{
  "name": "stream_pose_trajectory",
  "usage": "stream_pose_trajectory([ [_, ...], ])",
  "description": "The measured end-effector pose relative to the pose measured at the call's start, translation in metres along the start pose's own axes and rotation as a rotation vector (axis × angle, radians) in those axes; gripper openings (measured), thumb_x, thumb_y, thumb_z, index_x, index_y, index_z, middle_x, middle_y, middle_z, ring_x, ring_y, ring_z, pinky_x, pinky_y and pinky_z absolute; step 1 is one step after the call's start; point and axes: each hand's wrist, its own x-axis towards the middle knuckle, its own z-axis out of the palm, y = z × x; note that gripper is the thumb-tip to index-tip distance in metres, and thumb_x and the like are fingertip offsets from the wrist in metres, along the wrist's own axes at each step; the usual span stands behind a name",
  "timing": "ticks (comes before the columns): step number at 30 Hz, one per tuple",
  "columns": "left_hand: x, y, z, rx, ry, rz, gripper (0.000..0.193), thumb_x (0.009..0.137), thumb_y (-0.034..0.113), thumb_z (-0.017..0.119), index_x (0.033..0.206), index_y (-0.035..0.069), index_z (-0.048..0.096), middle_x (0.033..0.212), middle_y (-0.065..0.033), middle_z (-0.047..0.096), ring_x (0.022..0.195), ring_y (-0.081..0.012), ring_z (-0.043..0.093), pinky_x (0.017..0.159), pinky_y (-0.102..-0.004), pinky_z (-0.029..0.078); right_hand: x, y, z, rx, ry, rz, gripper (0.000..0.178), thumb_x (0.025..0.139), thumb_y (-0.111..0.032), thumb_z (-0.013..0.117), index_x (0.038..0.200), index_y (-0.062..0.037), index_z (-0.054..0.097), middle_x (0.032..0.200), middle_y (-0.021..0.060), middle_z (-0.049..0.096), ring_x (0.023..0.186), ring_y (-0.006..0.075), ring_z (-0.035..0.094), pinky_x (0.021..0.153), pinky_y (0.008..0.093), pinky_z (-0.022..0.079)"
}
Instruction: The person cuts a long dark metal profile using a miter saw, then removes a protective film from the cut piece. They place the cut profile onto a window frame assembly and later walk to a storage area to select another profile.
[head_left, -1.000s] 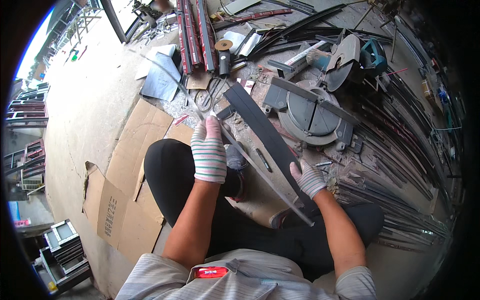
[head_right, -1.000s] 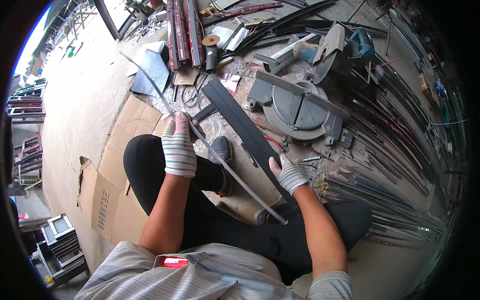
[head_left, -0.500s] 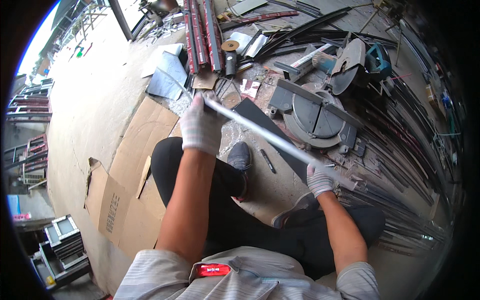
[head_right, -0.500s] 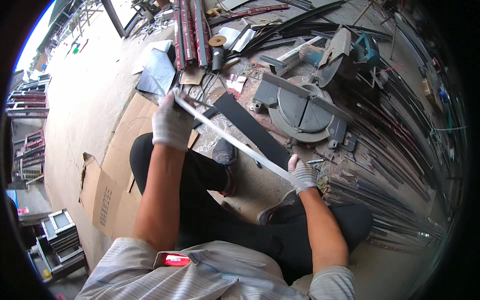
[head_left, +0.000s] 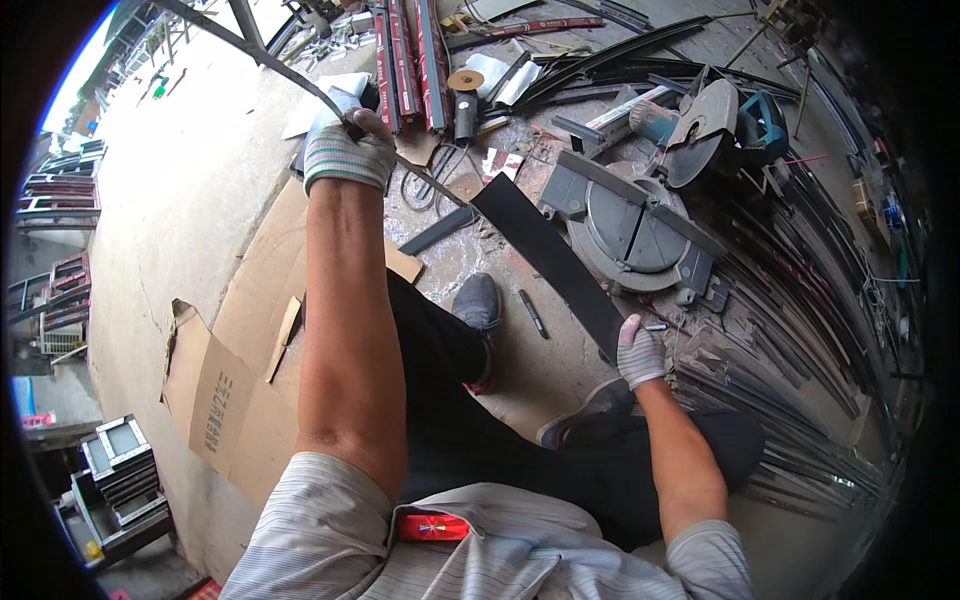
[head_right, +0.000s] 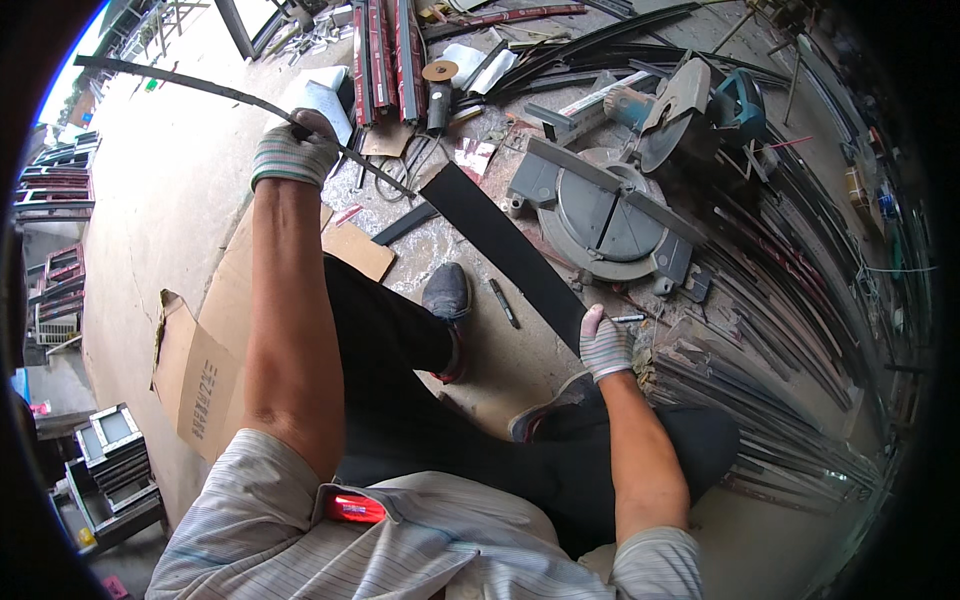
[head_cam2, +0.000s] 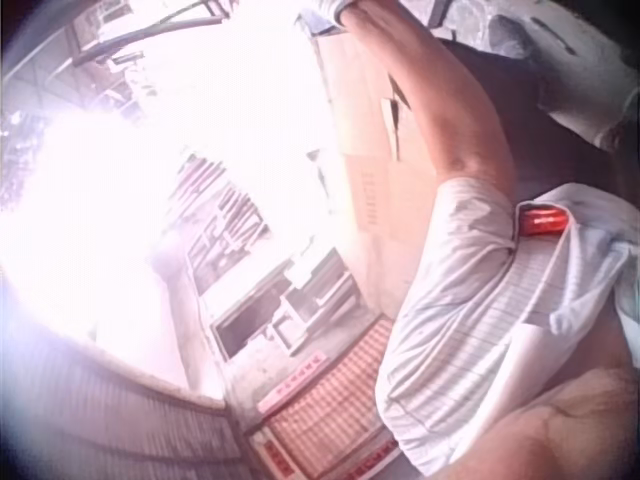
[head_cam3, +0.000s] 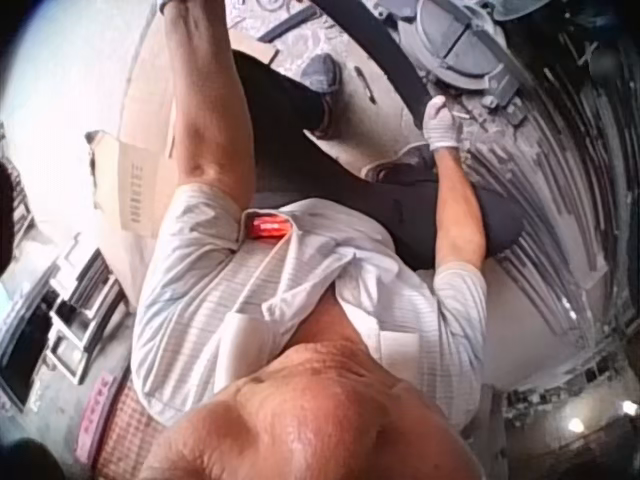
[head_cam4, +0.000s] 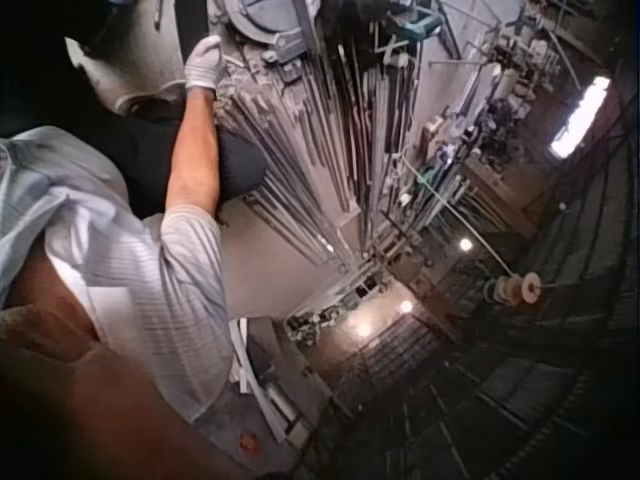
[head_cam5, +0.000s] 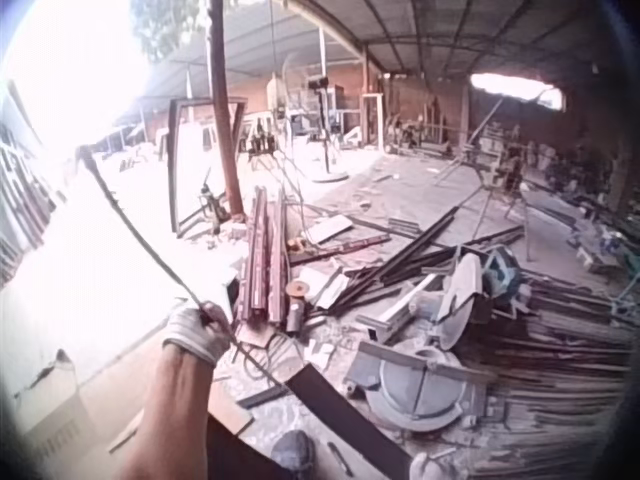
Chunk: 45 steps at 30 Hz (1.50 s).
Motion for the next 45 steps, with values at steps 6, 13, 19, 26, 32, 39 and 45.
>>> stream_pose_trajectory([
  [6, -0.022, 0.0, 0.001, 0.431, -0.346, 0.084, 0.021, 0.105, 0.018, 0.045, 0.09, 0.006, 0.053, 0.072, -0.0018, 0.057, 0.059, -0.0108, 0.058, 0.051, -0.021, 0.054, 0.006, -0.026, -0.029, 0.152, 0.135, -0.105, 0.065, 0.103, -0.044, 0.029, 0.083, 0.0032, 0.068, 0.084, 0.0316, 0.065, 0.083, 0.0509, 0.062, 0.078, 0.0568, 0.048],
  [13, -0.04, -0.016, -0.022, 0.638, -0.449, -0.104, 0.03, 0.102, 0.039, 0.054, 0.099, 0.01, 0.06, 0.085, -0.0023, 0.06, 0.065, -0.0117, 0.052, 0.053, -0.0245, 0.045, 0.022, -0.026, -0.029, 0.129, 0.09, 0.057, 0.071, 0.103, -0.053, 0.025, 0.096, 0.0011, 0.071, 0.094, 0.0288, 0.068, 0.094, 0.049, 0.063, 0.086, 0.0525, 0.05],
  [19, -0.06, -0.034, -0.023, 1.041, 0.001, 0.215, 0.037, 0.101, 0.046, 0.052, 0.089, 0.012, 0.062, 0.07, -0.0013, 0.059, 0.05, -0.0139, 0.048, 0.048, -0.0286, 0.038, 0.029, -0.041, -0.069, 0.14, 0.138, 0.112, 0.07, 0.103, -0.053, 0.024, 0.1, -0.0025, 0.072, 0.091, 0.0284, 0.068, 0.09, 0.0489, 0.064, 0.082, 0.0548, 0.051],
  [26, -0.057, -0.018, -0.033, 1.499, -0.237, 0.185, 0.041, 0.103, 0.042, 0.049, 0.095, 0.006, 0.068, 0.07, -0.0077, 0.067, 0.048, -0.0163, 0.054, 0.047, -0.0311, 0.048, 0.042, -0.021, -0.086, 0.194, 0.291, 0.187, 0.072, 0.103, -0.053, 0.024, 0.097, 0.0007, 0.072, 0.092, 0.0294, 0.068, 0.09, 0.0492, 0.064, 0.084, 0.0533, 0.051],
  [32, -0.034, -0.007, -0.038, 1.673, -0.219, 0.461, 0.04, 0.103, 0.04, 0.052, 0.108, 0.003, 0.067, 0.075, -0.0055, 0.067, 0.054, -0.0145, 0.057, 0.051, -0.0296, 0.048, 0.041, -0.011, -0.1, 0.217, 0.465, 0.187, 0.069, 0.103, -0.051, 0.028, 0.095, 0.0015, 0.072, 0.089, 0.0284, 0.068, 0.087, 0.0479, 0.065, 0.077, 0.0526, 0.051],
  [39, -0.056, -0.021, -0.019, 1.28, -0.323, 0.488, 0.033, 0.104, 0.032, 0.055, 0.105, 0.002, 0.069, 0.086, -0.0042, 0.067, 0.074, -0.0109, 0.058, 0.065, -0.0255, 0.047, 0.035, 0.004, -0.129, 0.054, 0.677, -0.003, 0.066, 0.104, -0.044, 0.031, 0.072, 0.0015, 0.067, 0.066, 0.0258, 0.063, 0.065, 0.0462, 0.062, 0.063, 0.0526, 0.048],
  [45, -0.067, -0.058, -0.024, 1.512, -0.668, 0.567, 0.03, 0.104, 0.027, 0.057, 0.112, 0.001, 0.069, 0.095, -0.0029, 0.068, 0.087, -0.0091, 0.057, 0.08, -0.0238, 0.046, 0.017, 0.026, -0.164, 0.064, 0.699, -0.051, 0.061, 0.106, -0.041, 0.034, 0.084, 0.0055, 0.067, 0.074, 0.0281, 0.064, 0.069, 0.0457, 0.063, 0.063, 0.0497, 0.047],
])
